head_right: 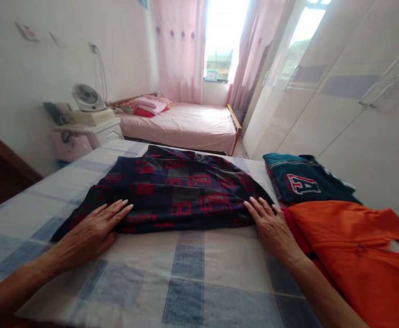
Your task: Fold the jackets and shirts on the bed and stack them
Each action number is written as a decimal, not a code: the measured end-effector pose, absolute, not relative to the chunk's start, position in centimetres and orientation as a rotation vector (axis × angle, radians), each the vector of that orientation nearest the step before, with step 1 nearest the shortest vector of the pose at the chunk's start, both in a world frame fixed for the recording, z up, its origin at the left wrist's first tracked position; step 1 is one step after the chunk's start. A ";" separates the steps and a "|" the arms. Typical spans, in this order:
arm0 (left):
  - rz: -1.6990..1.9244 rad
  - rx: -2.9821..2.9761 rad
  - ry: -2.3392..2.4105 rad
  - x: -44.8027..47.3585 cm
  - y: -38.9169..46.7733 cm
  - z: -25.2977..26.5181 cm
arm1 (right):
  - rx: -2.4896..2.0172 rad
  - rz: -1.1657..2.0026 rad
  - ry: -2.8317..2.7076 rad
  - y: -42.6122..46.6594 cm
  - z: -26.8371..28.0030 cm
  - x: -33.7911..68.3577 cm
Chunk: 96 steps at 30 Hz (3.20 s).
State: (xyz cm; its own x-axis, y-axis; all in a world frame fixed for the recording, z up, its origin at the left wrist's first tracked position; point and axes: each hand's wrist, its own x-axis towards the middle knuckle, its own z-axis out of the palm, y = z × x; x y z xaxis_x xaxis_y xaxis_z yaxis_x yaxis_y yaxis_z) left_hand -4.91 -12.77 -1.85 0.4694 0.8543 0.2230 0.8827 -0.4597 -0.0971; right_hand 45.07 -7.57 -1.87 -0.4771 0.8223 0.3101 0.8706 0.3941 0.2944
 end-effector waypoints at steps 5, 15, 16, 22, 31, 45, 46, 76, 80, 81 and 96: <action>-0.173 -2.440 -1.506 -4.9 -12.1 -3.4 | -1.511 -0.701 -2.514 -7.3 -0.7 45.0; -0.202 -2.552 -1.608 -5.1 -13.7 -1.4 | -1.365 -0.729 -2.455 -9.4 -3.4 48.4; -0.264 -2.559 -1.636 -5.0 -13.8 -0.9 | -1.328 -0.713 -2.435 -9.2 -3.2 48.6; -0.588 -2.333 -1.743 -4.8 -13.5 -0.5 | -1.270 -0.480 -2.322 -8.5 -0.7 45.3; -0.565 -2.367 -2.097 -6.9 -11.8 0.0 | -1.349 -0.020 -2.435 -5.1 -2.3 45.3; -0.574 -2.314 -1.980 -6.8 3.8 0.0 | -2.150 -0.038 -2.063 13.7 1.7 39.2; -0.524 -2.309 -1.985 -6.3 3.7 -0.6 | -2.176 -0.012 -2.059 14.5 1.4 38.8; -0.106 -2.022 -2.077 -12.6 11.9 0.8 | -1.992 0.026 -2.268 20.8 -0.4 36.9; -0.130 -2.036 -2.095 -12.9 12.5 0.1 | -1.973 0.063 -2.294 21.3 -0.4 36.6; -0.137 -2.058 -2.082 -12.9 12.7 0.0 | -1.963 0.080 -2.309 21.4 -0.3 36.6; -0.489 -2.193 -1.646 -13.6 0.5 2.5 | -1.702 0.178 -2.064 9.6 3.1 40.2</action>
State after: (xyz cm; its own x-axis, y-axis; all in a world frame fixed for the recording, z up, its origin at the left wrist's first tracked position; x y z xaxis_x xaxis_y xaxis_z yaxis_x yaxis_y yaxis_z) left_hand -13.63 0.52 2.53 0.2640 0.8400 0.4741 0.9626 -0.2608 -0.0738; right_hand 40.22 9.58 3.07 -0.1318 0.9560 0.2621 0.8972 0.2275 -0.3786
